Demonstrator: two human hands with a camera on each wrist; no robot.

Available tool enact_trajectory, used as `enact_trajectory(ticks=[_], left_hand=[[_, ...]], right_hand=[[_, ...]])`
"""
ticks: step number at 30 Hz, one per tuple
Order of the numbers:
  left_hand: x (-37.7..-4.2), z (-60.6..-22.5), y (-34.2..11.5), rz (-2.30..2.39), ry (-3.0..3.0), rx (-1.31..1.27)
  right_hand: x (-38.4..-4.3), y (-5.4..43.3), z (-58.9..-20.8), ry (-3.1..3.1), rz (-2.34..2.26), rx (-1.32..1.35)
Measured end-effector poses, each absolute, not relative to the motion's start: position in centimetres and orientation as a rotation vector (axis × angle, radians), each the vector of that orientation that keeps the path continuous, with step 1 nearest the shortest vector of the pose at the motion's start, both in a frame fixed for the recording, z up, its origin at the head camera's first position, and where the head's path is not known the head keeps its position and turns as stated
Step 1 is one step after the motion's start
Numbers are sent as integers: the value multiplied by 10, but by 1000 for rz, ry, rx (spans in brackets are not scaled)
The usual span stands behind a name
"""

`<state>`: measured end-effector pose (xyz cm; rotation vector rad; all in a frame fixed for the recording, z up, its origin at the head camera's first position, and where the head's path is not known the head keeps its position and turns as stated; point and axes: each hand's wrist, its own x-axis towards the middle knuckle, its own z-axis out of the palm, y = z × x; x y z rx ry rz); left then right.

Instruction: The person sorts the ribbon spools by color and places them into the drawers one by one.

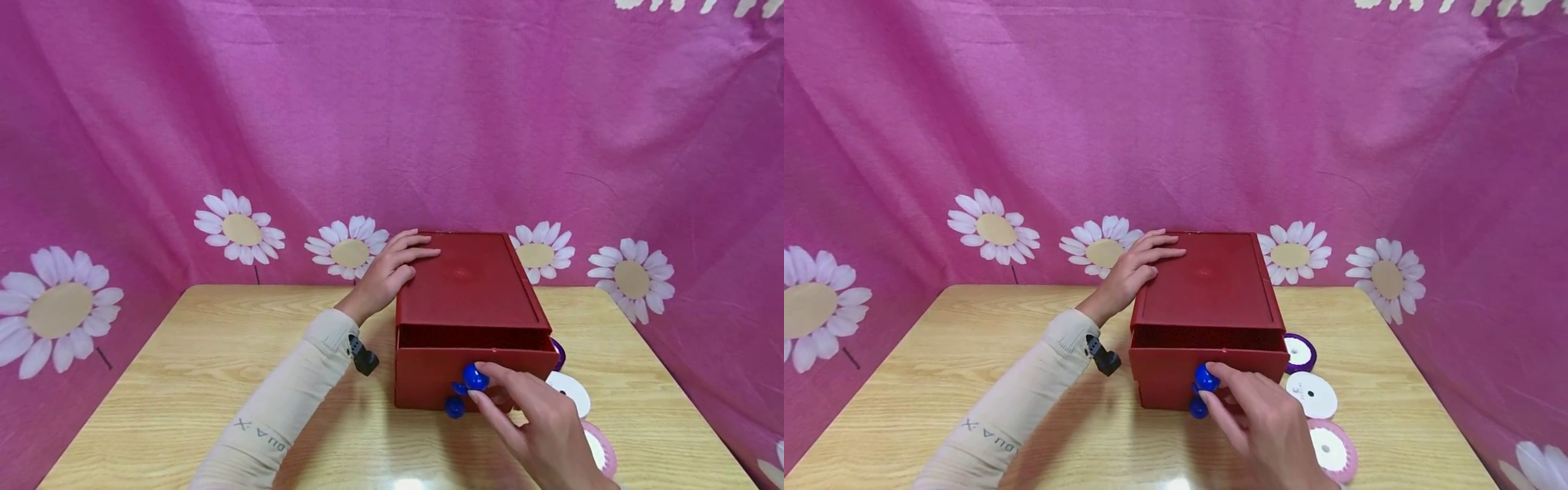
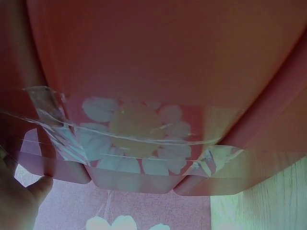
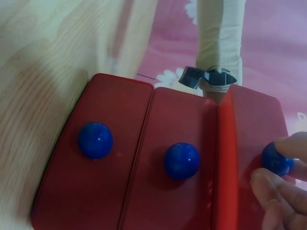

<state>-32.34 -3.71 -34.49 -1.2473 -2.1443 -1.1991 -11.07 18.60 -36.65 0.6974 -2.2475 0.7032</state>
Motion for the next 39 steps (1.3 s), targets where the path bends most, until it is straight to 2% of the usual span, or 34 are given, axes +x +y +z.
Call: enact_trajectory(ticks=[29,39], left_hand=[[-325,-345,-35,-1213,-2078,-1254],[-325,-346,-34,-1219,-2074,-1247]], right_hand=[[-87,181,-369,-2146,692,703],[-81,176,-364,-1965,738,794]])
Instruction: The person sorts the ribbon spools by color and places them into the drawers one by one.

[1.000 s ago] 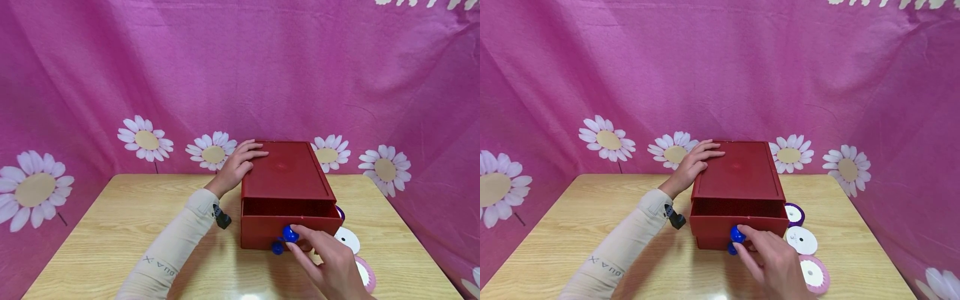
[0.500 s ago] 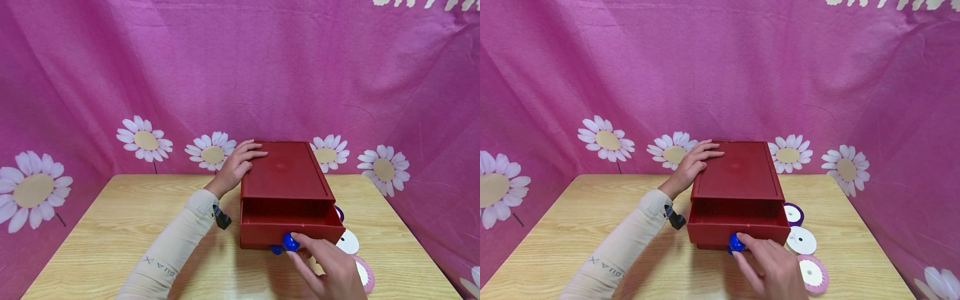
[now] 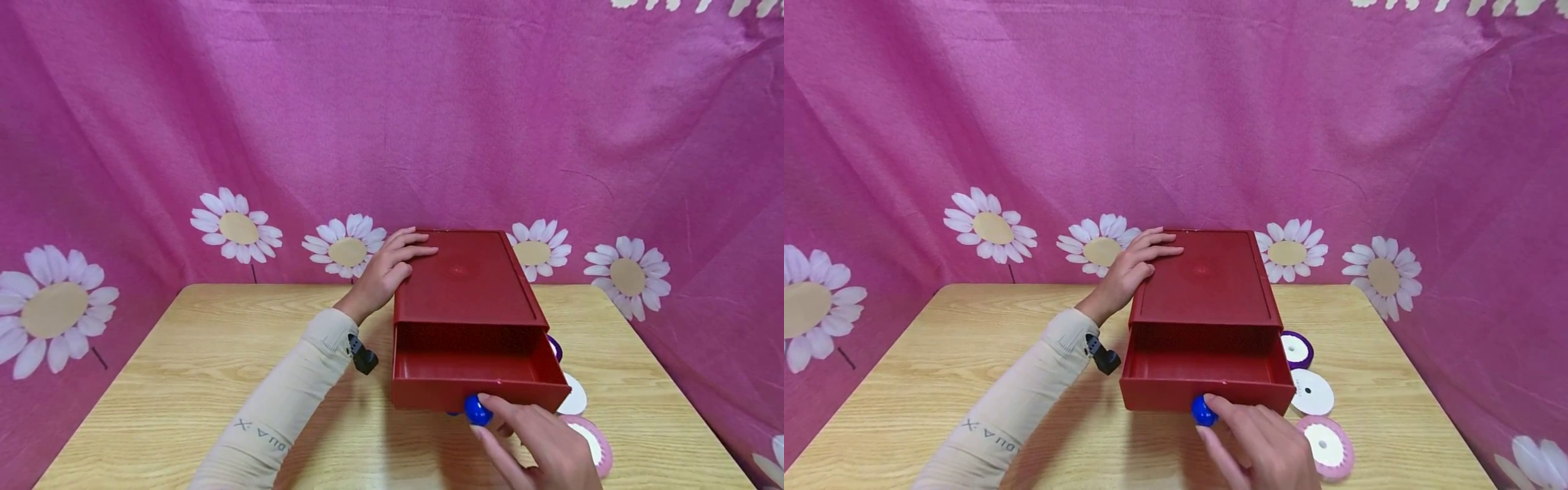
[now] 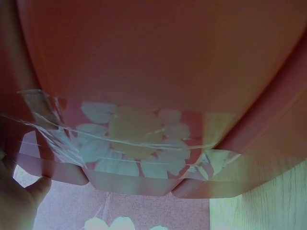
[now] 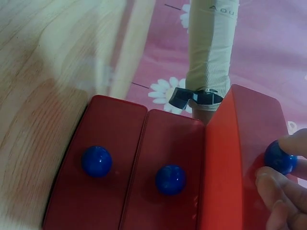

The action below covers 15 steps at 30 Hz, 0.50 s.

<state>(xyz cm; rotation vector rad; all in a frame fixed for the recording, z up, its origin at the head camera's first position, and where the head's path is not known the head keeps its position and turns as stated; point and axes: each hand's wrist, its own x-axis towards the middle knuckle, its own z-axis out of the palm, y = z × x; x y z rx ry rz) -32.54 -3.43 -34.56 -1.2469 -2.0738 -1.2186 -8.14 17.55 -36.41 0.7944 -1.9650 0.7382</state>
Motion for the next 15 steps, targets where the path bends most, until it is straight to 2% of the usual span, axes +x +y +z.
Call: enact_trajectory(ticks=[6,15], left_hand=[[-326,-346,-34,-1207,-2078,-1244],[-326,-347,-34,-1212,-2081,-1251]], right_hand=[[-85,173,-360,-1802,751,904],[-69,173,-363,-2002,748,746]])
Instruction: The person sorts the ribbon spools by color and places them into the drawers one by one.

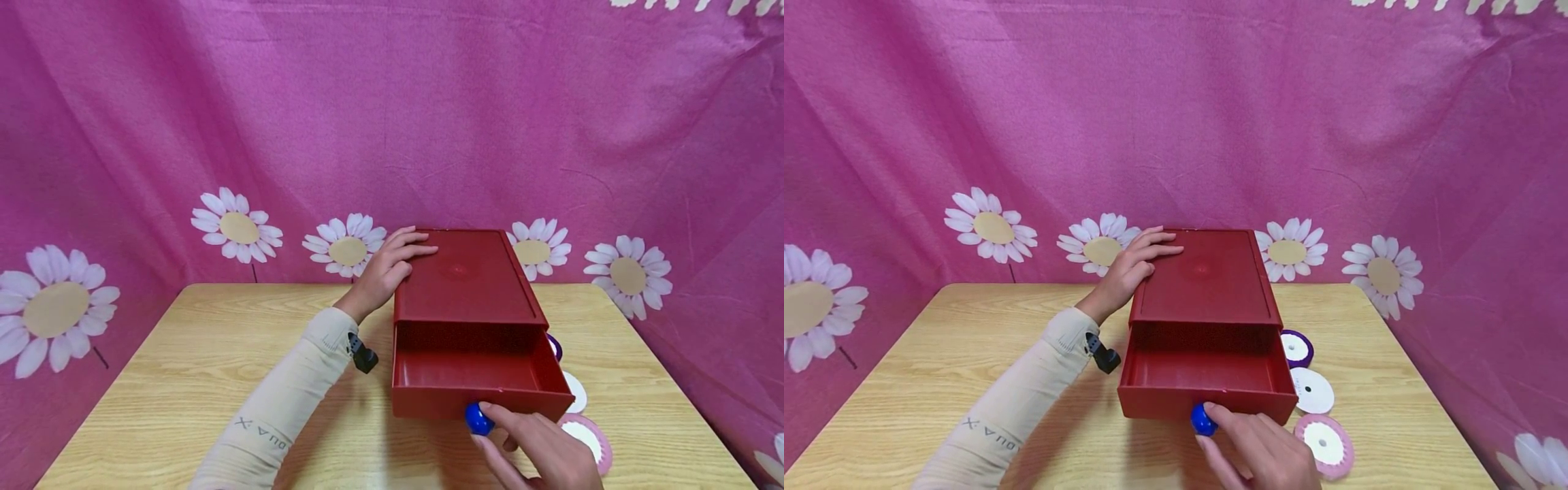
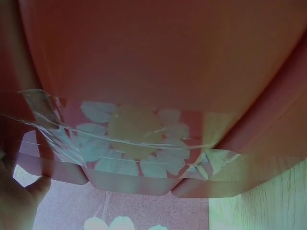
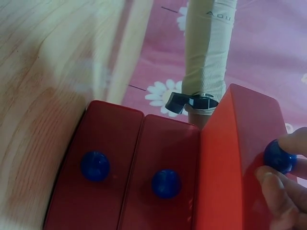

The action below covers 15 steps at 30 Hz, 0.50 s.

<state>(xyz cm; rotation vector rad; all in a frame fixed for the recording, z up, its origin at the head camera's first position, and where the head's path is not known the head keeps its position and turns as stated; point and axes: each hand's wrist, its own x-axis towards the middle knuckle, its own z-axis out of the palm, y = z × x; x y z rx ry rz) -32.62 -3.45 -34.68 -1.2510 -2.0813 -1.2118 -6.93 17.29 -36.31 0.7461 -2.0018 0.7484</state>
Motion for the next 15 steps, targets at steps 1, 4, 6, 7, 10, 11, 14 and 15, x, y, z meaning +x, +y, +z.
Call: enact_trajectory(ticks=[1,4,6,7,10,11,14,15], left_hand=[[-326,-347,-34,-1214,-2082,-1252],[-326,-347,-34,-1222,-2083,-1253],[-326,-347,-34,-1224,-2083,-1253],[-326,-347,-34,-1223,-2084,-1253],[-326,-347,-34,-1222,-2083,-1255],[-326,-346,-34,-1221,-2084,-1254],[-327,-346,-35,-1222,-2084,-1256],[-327,-346,-35,-1222,-2086,-1255]], right_hand=[[-68,173,-364,-2035,753,723],[-62,175,-366,-2153,755,642],[-58,175,-366,-2219,756,597],[-57,175,-365,-2241,767,583],[-55,174,-365,-2270,754,556],[-55,174,-365,-2267,750,554],[-54,173,-366,-2267,743,552],[-54,173,-366,-2265,741,552]])
